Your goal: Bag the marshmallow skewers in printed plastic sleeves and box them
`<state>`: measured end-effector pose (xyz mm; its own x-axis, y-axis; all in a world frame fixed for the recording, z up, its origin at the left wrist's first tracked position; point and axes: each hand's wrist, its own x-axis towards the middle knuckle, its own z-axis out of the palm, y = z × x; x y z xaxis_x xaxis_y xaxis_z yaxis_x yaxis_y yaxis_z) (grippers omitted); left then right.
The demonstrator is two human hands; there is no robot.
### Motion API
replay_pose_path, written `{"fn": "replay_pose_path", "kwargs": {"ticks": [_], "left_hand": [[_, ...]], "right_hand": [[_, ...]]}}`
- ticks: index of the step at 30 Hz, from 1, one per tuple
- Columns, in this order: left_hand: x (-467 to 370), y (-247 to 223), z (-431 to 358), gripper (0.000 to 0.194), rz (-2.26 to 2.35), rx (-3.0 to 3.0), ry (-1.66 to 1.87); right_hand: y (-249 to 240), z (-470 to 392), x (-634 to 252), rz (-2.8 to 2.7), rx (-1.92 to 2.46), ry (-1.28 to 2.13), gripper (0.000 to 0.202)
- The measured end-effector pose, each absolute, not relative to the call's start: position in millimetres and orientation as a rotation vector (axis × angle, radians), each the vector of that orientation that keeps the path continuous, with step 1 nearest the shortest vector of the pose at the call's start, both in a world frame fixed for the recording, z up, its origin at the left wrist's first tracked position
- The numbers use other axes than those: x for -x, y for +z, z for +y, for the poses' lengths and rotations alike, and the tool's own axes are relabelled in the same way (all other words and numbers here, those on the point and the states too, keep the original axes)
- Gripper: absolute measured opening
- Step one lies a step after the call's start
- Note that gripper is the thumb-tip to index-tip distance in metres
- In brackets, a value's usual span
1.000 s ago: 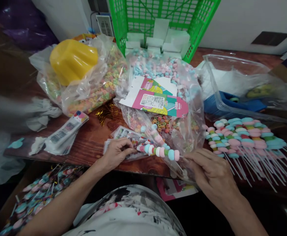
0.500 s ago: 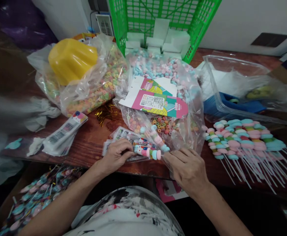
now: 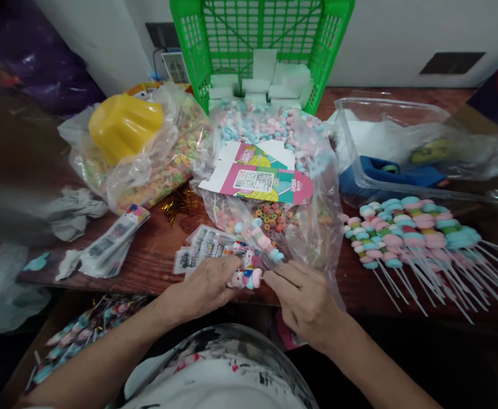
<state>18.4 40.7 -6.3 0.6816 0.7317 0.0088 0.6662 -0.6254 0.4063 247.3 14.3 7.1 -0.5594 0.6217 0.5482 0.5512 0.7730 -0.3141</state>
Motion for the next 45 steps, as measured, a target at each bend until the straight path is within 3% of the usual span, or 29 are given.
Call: {"fn": "replay_pose_path", "kwargs": {"ticks": [4,8,14,21,27,35,40,43,45], "left_hand": [[-36.5,-5.4,36.5,0.028,1.058,-2.4,0.295],[-46.7,-4.0,34.1,0.029,1.019,-2.249,0.33],[-36.9,8.1,30.6,0.029,1.071,-2.032,0.369],[-42.7,13.9,28.9,0.03,0.859,-1.702,0.383],[-41.9,20.7,25.9,0.042,0.754,-1.477,0.561],[-37.7,5.1,17.6,0.032,0.952,-1.075,0.627],[-35.9,-6.4,21.3,0.027,1.062,-0.88,0.962],[-29.7,-5.1,28.2,0.027,1.158,-0.91,1.129],[-25.9,-2.5,31.0,0.024,1.194,-1.046,1.185]], "right_hand": [[8.8,18.6,-241.7,-2.415,0.893,0.216,0.027],[18.1,28.3,-246.6,-2.508,0.919,0.388,0.024],[39.7,42.6,-266.2,-2.516,0.834,0.277,0.028],[26.2,35.2,-245.2,-2.588,0.658,0.143,0.022],[32.2,33.5,-241.6,-2.497,0.8,0.456,0.02],[22.0,31.0,-230.4,-2.406,0.911,0.504,0.018],[18.2,32.1,-213.5,-2.014,1.008,0.669,0.011],[13.6,35.3,-203.1,-1.577,1.15,0.894,0.034],[7.3,34.8,-190.6,-1.525,1.181,0.959,0.021]]}}
